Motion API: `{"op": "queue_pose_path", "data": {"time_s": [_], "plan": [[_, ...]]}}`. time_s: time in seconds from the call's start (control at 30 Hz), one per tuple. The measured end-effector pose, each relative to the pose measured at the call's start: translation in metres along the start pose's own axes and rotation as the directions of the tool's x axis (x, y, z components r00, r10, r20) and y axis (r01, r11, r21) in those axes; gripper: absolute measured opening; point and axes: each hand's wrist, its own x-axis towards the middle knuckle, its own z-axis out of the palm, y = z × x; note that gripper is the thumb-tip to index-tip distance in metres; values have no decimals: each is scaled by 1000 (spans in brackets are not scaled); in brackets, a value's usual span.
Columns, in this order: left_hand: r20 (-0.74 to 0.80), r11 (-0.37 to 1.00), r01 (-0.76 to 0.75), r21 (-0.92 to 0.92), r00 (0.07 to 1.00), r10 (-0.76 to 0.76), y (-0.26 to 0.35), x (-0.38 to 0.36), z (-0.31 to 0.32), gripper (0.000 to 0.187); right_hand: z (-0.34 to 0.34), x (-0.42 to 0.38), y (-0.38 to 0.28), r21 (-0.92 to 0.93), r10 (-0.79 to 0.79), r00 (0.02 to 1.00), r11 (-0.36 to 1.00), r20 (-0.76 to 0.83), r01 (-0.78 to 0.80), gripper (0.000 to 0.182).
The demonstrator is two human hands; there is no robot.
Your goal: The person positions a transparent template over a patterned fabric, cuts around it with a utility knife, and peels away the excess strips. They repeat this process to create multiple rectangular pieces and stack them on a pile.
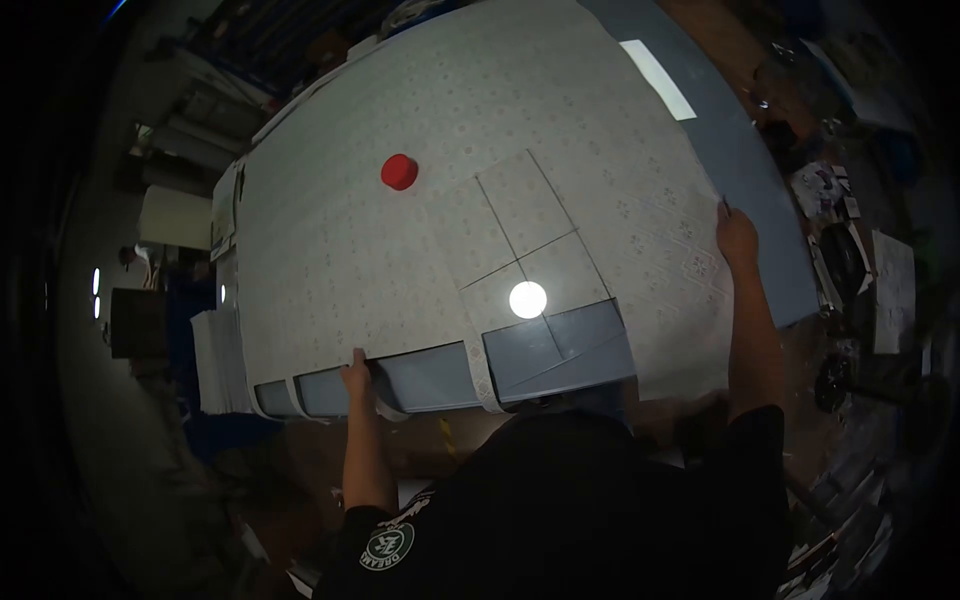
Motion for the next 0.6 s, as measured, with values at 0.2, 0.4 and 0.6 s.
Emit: {"op": "queue_pose_path", "data": {"time_s": [0.2, 0.4, 0.6], "plan": [[-24, 903, 16, 429, 1000, -7, 26, -13, 1, 75, -11, -18, 3, 35, -69, 997, 997, 33, 67, 55], [-5, 789, 63, 611, 997, -76, 68, -49, 3, 74, -35, -11, 5, -56, -51, 999, 997, -17, 50, 55], [76, 660, 53, 750, 983, -166, 101, -54, -15, 91, -15, -3, 20, -188, -39, 999, 981, 14, 41, 57]]}}
